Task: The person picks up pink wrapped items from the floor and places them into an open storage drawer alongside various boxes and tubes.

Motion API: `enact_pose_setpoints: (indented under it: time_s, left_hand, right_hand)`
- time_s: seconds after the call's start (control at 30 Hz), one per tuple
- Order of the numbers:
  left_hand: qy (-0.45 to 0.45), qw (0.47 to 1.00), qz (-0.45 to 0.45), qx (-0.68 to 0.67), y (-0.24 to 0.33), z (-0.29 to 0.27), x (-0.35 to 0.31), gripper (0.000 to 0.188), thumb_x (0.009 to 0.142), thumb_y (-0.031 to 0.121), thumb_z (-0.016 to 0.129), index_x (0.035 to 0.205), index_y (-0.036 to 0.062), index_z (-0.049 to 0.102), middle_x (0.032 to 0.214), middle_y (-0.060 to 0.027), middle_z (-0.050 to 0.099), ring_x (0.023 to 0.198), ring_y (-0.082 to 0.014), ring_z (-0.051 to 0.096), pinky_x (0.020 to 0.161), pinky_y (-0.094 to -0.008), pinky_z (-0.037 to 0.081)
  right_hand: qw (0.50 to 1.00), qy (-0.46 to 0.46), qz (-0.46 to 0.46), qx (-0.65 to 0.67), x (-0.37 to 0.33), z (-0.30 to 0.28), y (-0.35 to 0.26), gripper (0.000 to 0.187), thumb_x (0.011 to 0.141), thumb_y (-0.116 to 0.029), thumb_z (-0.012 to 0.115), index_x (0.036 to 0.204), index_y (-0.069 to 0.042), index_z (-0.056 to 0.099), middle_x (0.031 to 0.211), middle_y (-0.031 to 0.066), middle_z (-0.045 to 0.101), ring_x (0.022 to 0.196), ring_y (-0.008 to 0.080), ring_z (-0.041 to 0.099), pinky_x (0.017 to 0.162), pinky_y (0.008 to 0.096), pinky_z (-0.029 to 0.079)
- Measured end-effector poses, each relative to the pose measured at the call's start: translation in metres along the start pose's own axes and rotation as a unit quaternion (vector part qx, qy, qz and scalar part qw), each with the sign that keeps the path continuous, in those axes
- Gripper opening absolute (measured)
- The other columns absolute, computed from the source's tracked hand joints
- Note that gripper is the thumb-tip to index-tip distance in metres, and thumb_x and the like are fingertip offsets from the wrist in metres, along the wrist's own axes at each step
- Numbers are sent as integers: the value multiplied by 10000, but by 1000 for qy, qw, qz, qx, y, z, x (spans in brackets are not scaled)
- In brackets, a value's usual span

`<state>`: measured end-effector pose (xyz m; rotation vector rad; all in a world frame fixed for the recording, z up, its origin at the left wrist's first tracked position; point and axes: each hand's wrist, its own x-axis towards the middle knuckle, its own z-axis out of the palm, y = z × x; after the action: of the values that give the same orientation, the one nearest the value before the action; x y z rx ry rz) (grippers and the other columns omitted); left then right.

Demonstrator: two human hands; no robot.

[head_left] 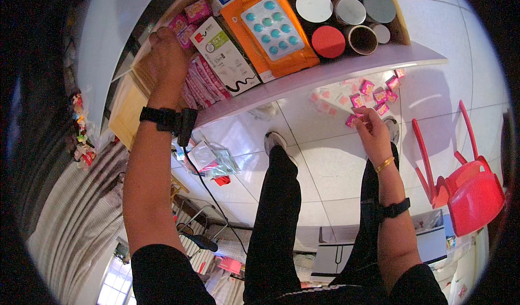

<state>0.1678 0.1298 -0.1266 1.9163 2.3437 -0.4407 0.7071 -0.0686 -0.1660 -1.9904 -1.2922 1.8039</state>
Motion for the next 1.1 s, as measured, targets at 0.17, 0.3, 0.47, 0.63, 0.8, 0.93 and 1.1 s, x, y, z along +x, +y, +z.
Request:
enact_pose_setpoints:
  time_s: [0.17, 0.3, 0.47, 0.63, 0.8, 0.93, 1.1]
  left_hand:
    - [24, 998, 22, 45, -8, 6, 2, 866, 822, 333, 1097, 1419, -63, 609, 1438, -369, 681, 1197, -545, 797, 939, -568, 708]
    - [28, 999, 29, 6, -4, -6, -11, 770, 848, 317, 1070, 1378, -49, 649, 1401, -344, 713, 1224, -521, 785, 976, -580, 689]
    - [22, 992, -50, -113, 38, -54, -63, 575, 943, 282, 986, 1311, -26, 668, 1317, -260, 739, 1185, -499, 755, 1042, -575, 610]
    - [100, 981, 3, -168, 83, -110, -128, 375, 1039, 201, 906, 1184, 2, 624, 1081, -144, 624, 935, -351, 651, 897, -482, 568]
    - [103, 958, 50, -262, 161, -143, -186, 303, 1037, 92, 896, 1114, 43, 606, 1018, -98, 569, 864, -258, 572, 821, -407, 533]
    - [83, 930, 197, -299, 223, -132, -227, 249, 1010, 34, 888, 1130, 76, 674, 1049, -107, 656, 926, -313, 632, 851, -469, 534]
    - [-68, 900, 260, -343, 337, -70, -273, 185, 1000, 56, 837, 1140, 70, 718, 1056, -156, 705, 992, -398, 722, 909, -518, 573]
  right_hand:
    - [1000, -3, -5, 1, -4, -1, 2, 303, 1147, -125, 740, 1445, -73, 766, 1043, 89, 773, 877, 173, 720, 828, 351, 596]
    - [1000, -2, 13, -21, -13, -8, -12, 299, 1144, -127, 744, 1437, -74, 766, 1041, 100, 781, 884, 179, 728, 831, 353, 597]
    - [1000, -1, 2, -4, -19, -22, 19, 295, 1135, -137, 756, 1427, -95, 771, 1016, 99, 789, 891, 197, 747, 840, 359, 608]
    - [1000, 15, 8, -6, -28, -35, 16, 318, 1121, -145, 767, 1435, -96, 770, 1060, 124, 824, 929, 261, 802, 870, 406, 635]
    - [997, 72, 12, -22, -42, -67, 24, 272, 1129, -137, 747, 1389, -74, 793, 1116, 162, 844, 996, 295, 826, 903, 421, 647]
    - [994, 99, 4, -43, -47, -91, 44, 251, 1133, -133, 740, 1368, -66, 800, 1158, 173, 849, 1020, 310, 830, 914, 430, 649]
    - [991, 132, -8, -21, -55, -134, 65, 246, 1137, -131, 735, 1365, -67, 801, 1239, 171, 847, 1012, 327, 817, 912, 433, 646]
